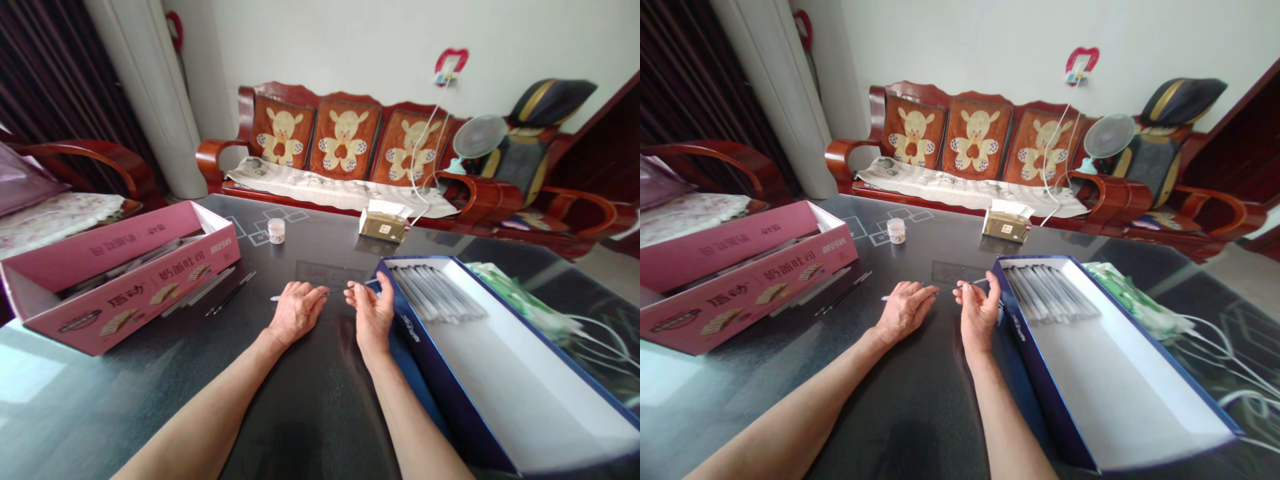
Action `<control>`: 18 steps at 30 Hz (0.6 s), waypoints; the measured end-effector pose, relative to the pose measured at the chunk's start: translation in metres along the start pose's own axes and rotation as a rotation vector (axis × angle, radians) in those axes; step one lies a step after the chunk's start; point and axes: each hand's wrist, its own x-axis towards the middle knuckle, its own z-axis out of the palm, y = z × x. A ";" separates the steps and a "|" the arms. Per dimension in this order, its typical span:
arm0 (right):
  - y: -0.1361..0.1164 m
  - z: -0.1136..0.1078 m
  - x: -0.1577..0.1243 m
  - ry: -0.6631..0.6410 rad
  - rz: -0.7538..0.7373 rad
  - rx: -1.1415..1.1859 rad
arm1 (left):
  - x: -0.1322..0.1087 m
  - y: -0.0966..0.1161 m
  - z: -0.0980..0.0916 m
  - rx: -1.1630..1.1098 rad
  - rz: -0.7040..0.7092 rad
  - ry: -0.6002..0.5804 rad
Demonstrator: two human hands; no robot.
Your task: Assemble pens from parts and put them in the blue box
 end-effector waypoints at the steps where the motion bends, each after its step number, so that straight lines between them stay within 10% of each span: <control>1: 0.001 0.001 -0.002 -0.007 0.007 -0.001 | 0.000 0.000 0.000 -0.003 0.002 0.003; 18: 0.011 0.011 -0.023 -0.260 -0.063 -0.463 | -0.002 -0.001 0.002 0.021 0.020 -0.001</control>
